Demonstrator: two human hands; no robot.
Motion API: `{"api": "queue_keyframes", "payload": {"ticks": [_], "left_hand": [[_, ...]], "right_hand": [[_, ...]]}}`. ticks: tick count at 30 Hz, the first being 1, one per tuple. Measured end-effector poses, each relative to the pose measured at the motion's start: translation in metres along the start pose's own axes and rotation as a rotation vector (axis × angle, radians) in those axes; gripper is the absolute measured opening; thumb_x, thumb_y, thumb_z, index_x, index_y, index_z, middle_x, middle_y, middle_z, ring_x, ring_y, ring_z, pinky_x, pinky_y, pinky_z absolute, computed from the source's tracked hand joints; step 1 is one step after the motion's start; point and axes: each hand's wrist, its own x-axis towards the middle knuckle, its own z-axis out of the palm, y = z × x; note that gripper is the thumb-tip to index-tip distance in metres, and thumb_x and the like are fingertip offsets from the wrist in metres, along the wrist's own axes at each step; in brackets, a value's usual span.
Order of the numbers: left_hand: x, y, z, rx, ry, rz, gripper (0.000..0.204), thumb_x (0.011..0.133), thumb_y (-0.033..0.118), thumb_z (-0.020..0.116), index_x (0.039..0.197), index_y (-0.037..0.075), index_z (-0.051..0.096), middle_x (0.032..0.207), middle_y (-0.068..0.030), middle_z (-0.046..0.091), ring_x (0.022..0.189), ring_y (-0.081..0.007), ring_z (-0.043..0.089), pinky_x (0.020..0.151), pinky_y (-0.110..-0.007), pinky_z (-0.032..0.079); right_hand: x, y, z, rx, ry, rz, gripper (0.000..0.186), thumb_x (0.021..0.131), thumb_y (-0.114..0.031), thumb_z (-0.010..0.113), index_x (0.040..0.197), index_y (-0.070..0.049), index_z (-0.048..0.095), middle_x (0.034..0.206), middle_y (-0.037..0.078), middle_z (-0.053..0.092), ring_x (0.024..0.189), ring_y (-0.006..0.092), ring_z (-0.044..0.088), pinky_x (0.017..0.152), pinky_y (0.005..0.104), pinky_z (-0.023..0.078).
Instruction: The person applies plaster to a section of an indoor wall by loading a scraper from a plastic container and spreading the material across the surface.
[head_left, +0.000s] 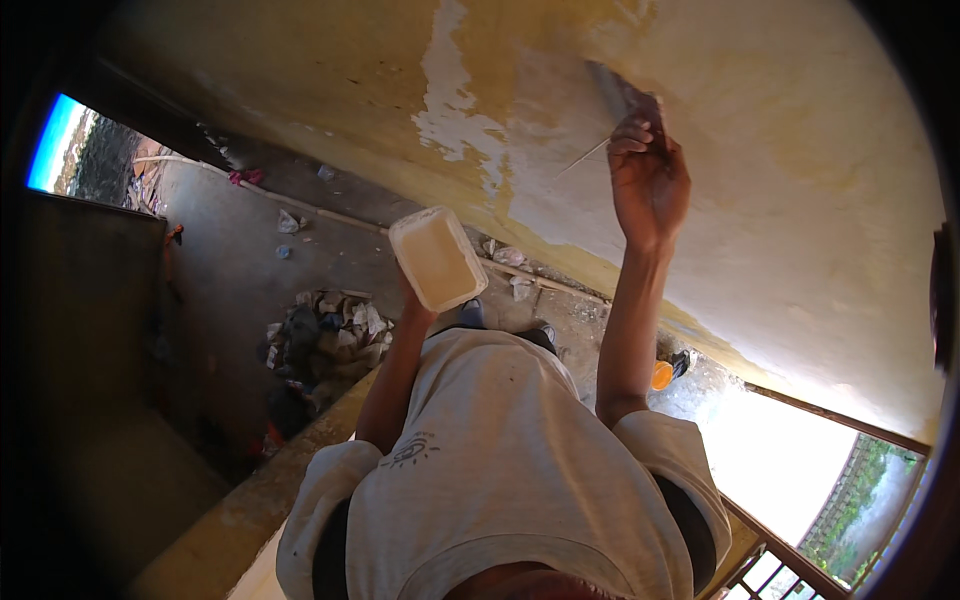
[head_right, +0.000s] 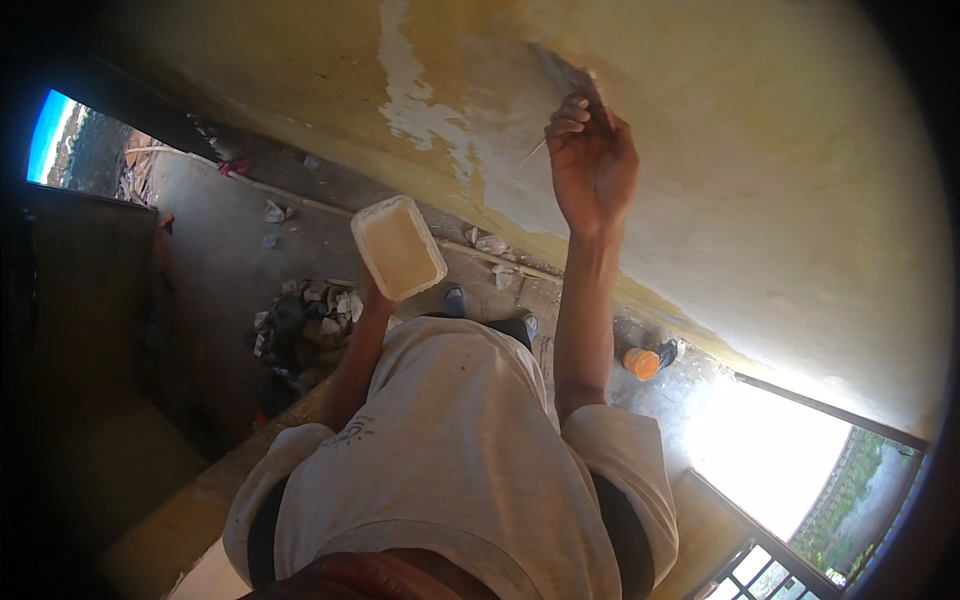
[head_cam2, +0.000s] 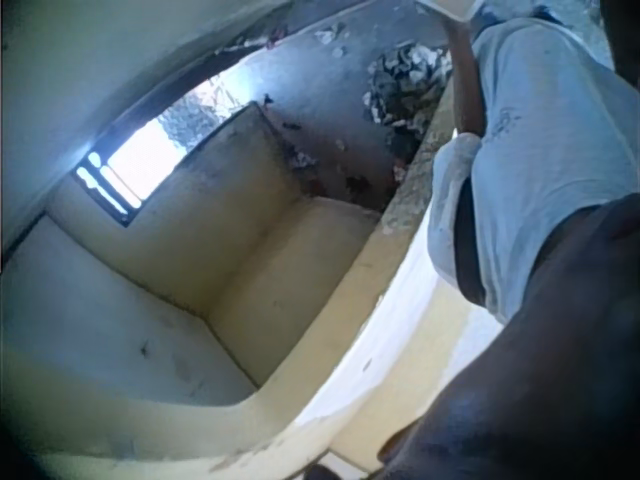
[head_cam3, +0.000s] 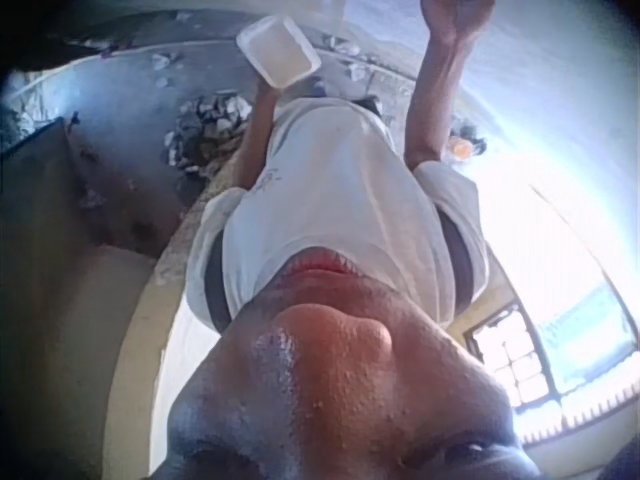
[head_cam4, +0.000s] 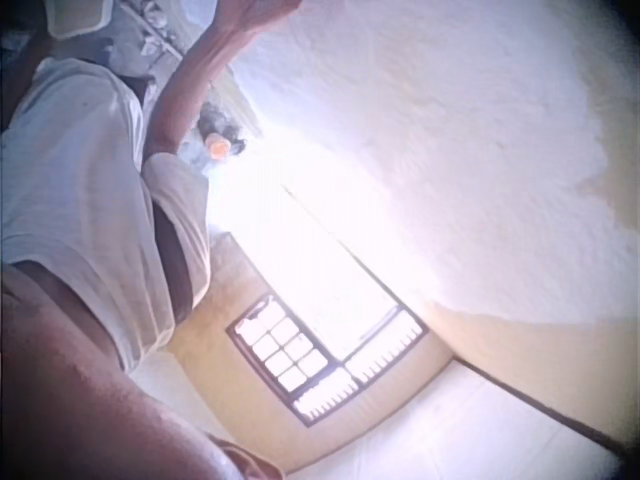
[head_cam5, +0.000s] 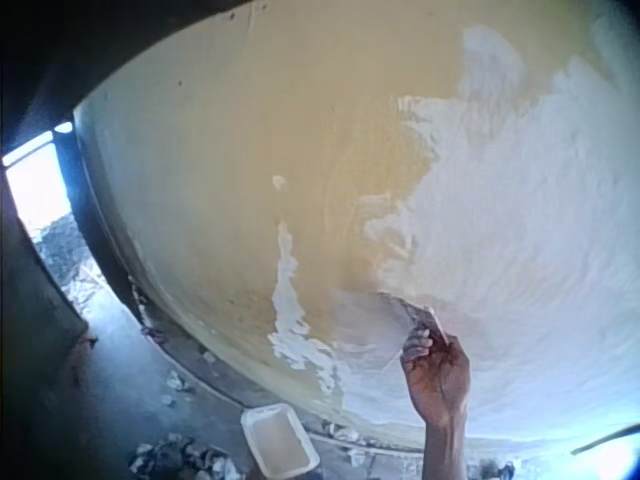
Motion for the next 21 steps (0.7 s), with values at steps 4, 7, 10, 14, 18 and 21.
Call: {"api": "queue_keyframes", "payload": {"ticks": [4,7,10,14,18,21], "left_hand": [[0.010,0.002,0.016,-0.305,0.040,-0.222,0.058,0.100,0.056,0.035,0.139,0.014,0.046,0.129,-0.0059,0.059,0.115,-0.0255,0.061,0.094,-0.046,0.054],[0.014,0.004,0.022,-0.403,0.035,-0.261,0.055,0.101,0.050,0.038,0.140,0.013,0.044,0.129,-0.0071,0.058,0.115,-0.0256,0.061,0.093,-0.046,0.054],[0.015,0.005,0.024,-0.534,0.034,-0.327,0.050,0.102,0.042,0.043,0.142,0.011,0.041,0.130,-0.0090,0.057,0.114,-0.0258,0.061,0.092,-0.046,0.055],[0.018,-0.003,0.011,-0.359,0.048,-0.280,0.058,0.100,0.057,0.034,0.137,0.014,0.049,0.126,-0.0053,0.060,0.113,-0.0240,0.062,0.094,-0.045,0.053],[0.010,0.002,0.015,-0.187,-0.076,-0.184,0.059,0.100,0.056,0.035,0.138,0.014,0.048,0.128,-0.0051,0.059,0.115,-0.0247,0.061,0.095,-0.044,0.053],[0.010,-0.002,0.014,-0.029,-0.160,-0.071,0.058,0.100,0.056,0.035,0.138,0.014,0.048,0.130,-0.0053,0.058,0.116,-0.0251,0.060,0.096,-0.044,0.052]], "right_hand": [[-0.028,-0.009,0.028,0.015,-0.114,-0.070,0.030,0.097,-0.011,0.042,0.120,0.008,0.050,0.103,0.010,0.052,0.083,0.0161,0.048,0.076,0.0282,0.044],[-0.052,0.004,0.003,-0.193,0.011,-0.130,0.030,0.096,-0.017,0.046,0.118,0.002,0.053,0.105,0.014,0.063,0.078,0.0153,0.054,0.070,0.0295,0.045],[-0.074,0.023,-0.077,-0.261,0.301,-0.077,0.022,0.095,-0.016,0.052,0.107,-0.001,0.062,0.104,0.015,0.067,0.084,0.0195,0.062,0.074,0.0321,0.049],[-0.080,0.052,-0.196,-0.229,0.506,0.157,0.017,0.094,-0.019,0.054,0.099,-0.004,0.061,0.097,0.010,0.064,0.084,0.0206,0.058,0.077,0.0334,0.050],[-0.073,0.059,-0.250,-0.212,0.665,0.183,0.017,0.094,-0.019,0.052,0.094,-0.004,0.061,0.088,0.009,0.064,0.083,0.0217,0.060,0.076,0.0359,0.050],[-0.060,0.046,-0.247,-0.265,0.744,0.103,0.016,0.094,-0.018,0.052,0.092,-0.004,0.059,0.087,0.008,0.062,0.084,0.0210,0.059,0.076,0.0358,0.049]]}}
